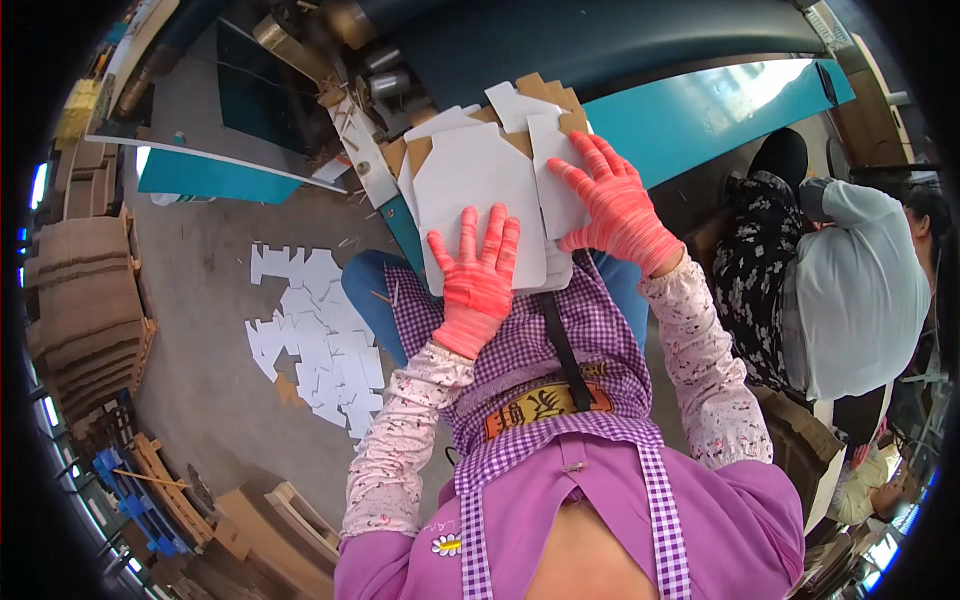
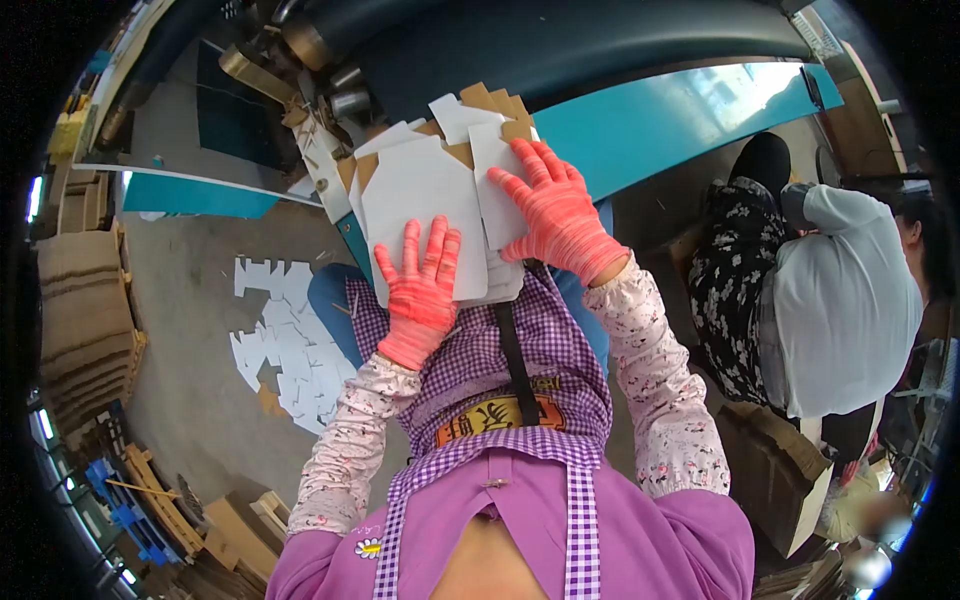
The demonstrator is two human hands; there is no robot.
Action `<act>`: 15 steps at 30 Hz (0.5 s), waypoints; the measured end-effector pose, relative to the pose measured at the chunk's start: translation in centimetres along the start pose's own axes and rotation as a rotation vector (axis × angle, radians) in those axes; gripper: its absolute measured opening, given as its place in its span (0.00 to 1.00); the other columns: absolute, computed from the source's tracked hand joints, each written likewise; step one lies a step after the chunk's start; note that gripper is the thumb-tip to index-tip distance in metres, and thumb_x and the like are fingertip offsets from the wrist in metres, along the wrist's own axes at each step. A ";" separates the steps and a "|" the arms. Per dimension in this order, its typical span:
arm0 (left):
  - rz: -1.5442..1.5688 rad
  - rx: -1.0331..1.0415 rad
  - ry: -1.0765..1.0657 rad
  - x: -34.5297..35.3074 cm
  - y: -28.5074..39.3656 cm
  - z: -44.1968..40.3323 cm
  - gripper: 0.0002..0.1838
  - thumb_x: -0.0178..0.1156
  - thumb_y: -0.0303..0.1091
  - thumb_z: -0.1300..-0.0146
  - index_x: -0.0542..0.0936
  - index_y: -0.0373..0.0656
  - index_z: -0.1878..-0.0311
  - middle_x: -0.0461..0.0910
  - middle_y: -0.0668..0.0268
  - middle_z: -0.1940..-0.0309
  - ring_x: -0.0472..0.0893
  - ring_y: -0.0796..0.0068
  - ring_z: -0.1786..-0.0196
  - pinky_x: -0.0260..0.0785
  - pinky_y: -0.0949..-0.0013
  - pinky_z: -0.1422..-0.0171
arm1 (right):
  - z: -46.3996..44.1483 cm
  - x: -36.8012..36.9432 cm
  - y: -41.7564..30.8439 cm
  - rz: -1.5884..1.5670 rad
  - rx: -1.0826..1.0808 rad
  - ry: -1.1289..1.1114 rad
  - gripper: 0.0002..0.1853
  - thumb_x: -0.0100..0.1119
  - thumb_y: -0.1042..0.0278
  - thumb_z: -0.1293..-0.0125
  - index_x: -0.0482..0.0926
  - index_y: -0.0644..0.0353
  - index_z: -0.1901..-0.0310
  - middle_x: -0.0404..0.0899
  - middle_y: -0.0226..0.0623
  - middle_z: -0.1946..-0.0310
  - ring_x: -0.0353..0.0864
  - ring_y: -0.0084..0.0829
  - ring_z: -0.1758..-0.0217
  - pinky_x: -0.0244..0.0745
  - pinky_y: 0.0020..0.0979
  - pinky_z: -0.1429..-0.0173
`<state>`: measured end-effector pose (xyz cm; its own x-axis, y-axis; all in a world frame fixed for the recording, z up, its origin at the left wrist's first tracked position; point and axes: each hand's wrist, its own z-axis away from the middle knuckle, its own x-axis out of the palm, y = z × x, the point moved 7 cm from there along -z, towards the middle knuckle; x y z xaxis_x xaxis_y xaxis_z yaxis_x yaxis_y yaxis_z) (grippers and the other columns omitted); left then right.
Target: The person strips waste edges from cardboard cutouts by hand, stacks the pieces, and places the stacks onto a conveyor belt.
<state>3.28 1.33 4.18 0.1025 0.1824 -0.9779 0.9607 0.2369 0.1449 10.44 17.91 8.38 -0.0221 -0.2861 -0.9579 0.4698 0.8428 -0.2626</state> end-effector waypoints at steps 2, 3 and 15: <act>0.044 0.003 -0.053 -1.2 0.1 -0.8 0.37 0.61 0.44 0.42 0.66 0.46 0.29 0.58 0.62 0.25 0.58 0.52 0.25 0.40 0.30 0.27 | 0.0 0.2 0.4 -0.034 -0.022 0.027 0.50 0.81 0.53 0.63 0.70 0.45 0.32 0.51 0.44 0.24 0.50 0.48 0.21 0.55 0.45 0.23; 0.081 0.013 -0.102 -2.3 0.0 -1.4 0.35 0.60 0.45 0.40 0.67 0.47 0.29 0.60 0.62 0.26 0.60 0.53 0.26 0.42 0.33 0.26 | 0.2 0.4 0.6 -0.068 -0.033 0.048 0.48 0.79 0.52 0.60 0.70 0.46 0.32 0.52 0.44 0.24 0.51 0.48 0.21 0.56 0.45 0.23; 0.139 0.233 0.083 -1.5 -0.7 -5.3 0.25 0.59 0.40 0.38 0.75 0.51 0.36 0.68 0.71 0.31 0.66 0.62 0.30 0.55 0.56 0.27 | -1.0 3.5 3.1 -0.560 0.443 0.235 0.56 0.73 0.46 0.47 0.49 0.63 0.25 0.56 0.53 0.28 0.60 0.51 0.27 0.62 0.42 0.27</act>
<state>1.11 5.93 6.36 0.2247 0.2777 -0.9340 0.9734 -0.0201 0.2282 10.96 19.97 4.11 -0.5270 -0.4714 -0.7072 0.6429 0.3231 -0.6945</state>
